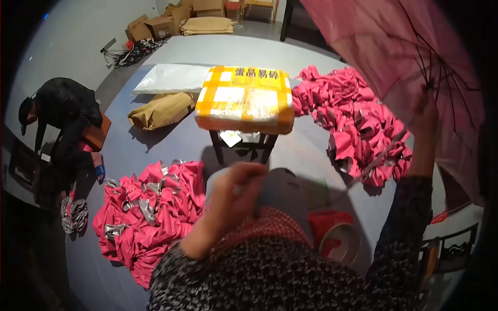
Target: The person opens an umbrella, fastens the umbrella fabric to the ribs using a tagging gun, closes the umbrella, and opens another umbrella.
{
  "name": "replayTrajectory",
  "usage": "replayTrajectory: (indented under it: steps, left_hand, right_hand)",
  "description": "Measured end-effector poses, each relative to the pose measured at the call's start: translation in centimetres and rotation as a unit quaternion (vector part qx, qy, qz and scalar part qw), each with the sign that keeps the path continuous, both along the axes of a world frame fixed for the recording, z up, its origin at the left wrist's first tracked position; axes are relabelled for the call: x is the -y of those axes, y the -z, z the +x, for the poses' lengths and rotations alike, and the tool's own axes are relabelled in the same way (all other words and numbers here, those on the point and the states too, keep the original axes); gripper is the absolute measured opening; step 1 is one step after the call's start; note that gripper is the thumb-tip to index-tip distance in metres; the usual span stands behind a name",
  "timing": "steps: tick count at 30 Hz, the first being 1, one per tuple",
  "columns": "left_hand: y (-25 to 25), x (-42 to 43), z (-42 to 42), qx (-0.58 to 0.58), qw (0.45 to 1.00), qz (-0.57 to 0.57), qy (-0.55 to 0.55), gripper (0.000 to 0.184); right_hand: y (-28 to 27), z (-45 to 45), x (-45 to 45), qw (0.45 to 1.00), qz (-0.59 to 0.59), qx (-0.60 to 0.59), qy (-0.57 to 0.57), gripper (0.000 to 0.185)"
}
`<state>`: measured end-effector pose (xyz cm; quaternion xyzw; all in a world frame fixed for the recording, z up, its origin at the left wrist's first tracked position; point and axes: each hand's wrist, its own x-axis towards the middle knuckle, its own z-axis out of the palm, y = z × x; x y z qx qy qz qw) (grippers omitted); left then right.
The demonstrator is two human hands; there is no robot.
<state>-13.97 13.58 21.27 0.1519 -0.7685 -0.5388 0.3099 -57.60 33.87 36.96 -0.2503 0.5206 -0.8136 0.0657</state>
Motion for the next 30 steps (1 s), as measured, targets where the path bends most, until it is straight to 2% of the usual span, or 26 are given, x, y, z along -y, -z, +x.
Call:
replayTrajectory:
  steps: [1,2,3,4,5,6,7,8,9,10,11,13,14,16,17,18,21,23,25,27,29,30]
  left_hand:
    - [1.1,-1.4,-1.4,0.004,0.999,-0.040,0.030,0.024]
    - [2.3,-2.8,-2.8,0.006,0.995,-0.079,0.059,0.029]
    - [2.9,-4.1,-4.5,-0.030,0.985,-0.161,0.059,0.035]
    - [2.8,-5.5,-6.3,-0.043,0.985,-0.160,0.052,0.035]
    - [2.8,-7.3,-7.7,-0.104,0.979,-0.175,0.027,0.035]
    - [2.7,-8.3,-8.1,-0.162,0.968,-0.189,0.003,0.036]
    - [2.2,-8.5,-7.7,-0.169,0.967,-0.192,0.002,0.036]
    - [1.1,-8.6,-7.2,-0.122,0.983,-0.009,0.136,0.034]
    - [-0.1,-8.7,-6.8,-0.066,0.946,0.167,0.270,0.033]
    - [-0.9,-8.8,-6.8,0.002,0.858,0.328,0.397,0.032]
    - [-1.1,-9.0,-6.8,-0.002,0.858,0.304,0.415,0.032]
    - [-1.0,-9.4,-6.7,0.031,0.809,0.390,0.439,0.026]
    - [-1.3,-9.9,-6.5,0.031,0.812,0.366,0.453,0.026]
    - [-2.0,-10.9,-6.1,0.009,0.890,0.292,0.349,0.024]
    - [-2.4,-11.2,-5.8,-0.005,0.922,0.254,0.293,0.023]
    - [-3.0,-11.7,-5.5,-0.009,0.925,0.232,0.302,0.023]
    - [-4.1,-12.6,-4.3,0.010,0.901,0.316,0.296,0.022]
    - [-4.6,-13.5,-4.0,0.003,0.905,0.314,0.287,0.021]
    - [-4.8,-14.5,-3.8,-0.005,0.904,0.328,0.275,0.019]
    - [-5.8,-15.6,-2.9,0.001,0.905,0.326,0.273,0.018]
    - [-6.9,-16.9,-1.5,0.010,0.908,0.314,0.276,0.018]
    - [-7.0,-17.6,-1.0,0.007,0.911,0.311,0.271,0.018]
  right_hand:
    - [0.2,1.2,0.0,0.998,0.013,0.030,0.062,0.025]
    - [-0.3,1.0,-0.2,0.998,0.013,0.025,0.061,0.025]
    - [-1.3,-0.3,-0.2,0.994,-0.046,0.059,-0.080,0.025]
    - [-2.2,-1.5,-0.2,0.966,-0.095,0.093,-0.220,0.026]
    - [-2.2,-2.4,-0.3,0.916,-0.139,0.135,-0.352,0.027]
    - [-1.8,-3.1,0.2,0.917,-0.135,0.131,-0.352,0.027]
    - [-1.4,-4.2,1.2,0.884,-0.141,0.131,-0.426,0.028]
    - [-1.3,-5.0,1.8,0.846,-0.148,0.123,-0.497,0.029]
    - [-1.1,-5.2,2.0,0.849,-0.151,0.104,-0.495,0.029]
    - [-0.9,-4.9,2.2,0.862,-0.160,0.124,-0.464,0.027]
    - [-1.1,-4.0,2.5,0.874,-0.174,0.141,-0.432,0.026]
    - [-3.3,1.9,3.8,0.924,-0.162,0.108,-0.329,0.027]
    - [-4.1,6.7,5.4,0.956,-0.134,0.063,-0.255,0.031]
    - [-5.1,10.3,7.2,0.998,-0.060,-0.025,-0.028,0.031]
    - [-5.0,10.3,7.4,0.999,-0.039,-0.031,-0.006,0.031]
    - [-5.4,9.9,7.4,0.999,-0.037,-0.038,0.006,0.031]
    - [-6.5,9.9,7.7,0.998,-0.031,-0.036,0.041,0.034]
    - [-6.6,9.9,8.0,0.998,-0.025,-0.025,0.042,0.036]
    - [-7.5,8.6,7.6,0.981,0.029,-0.104,0.160,0.038]
    - [-9.0,8.3,6.5,0.955,0.107,-0.120,0.251,0.041]
    - [-9.7,5.4,5.1,0.905,0.174,-0.213,0.325,0.041]
    - [-10.3,3.3,3.9,0.907,0.170,-0.214,0.321,0.041]
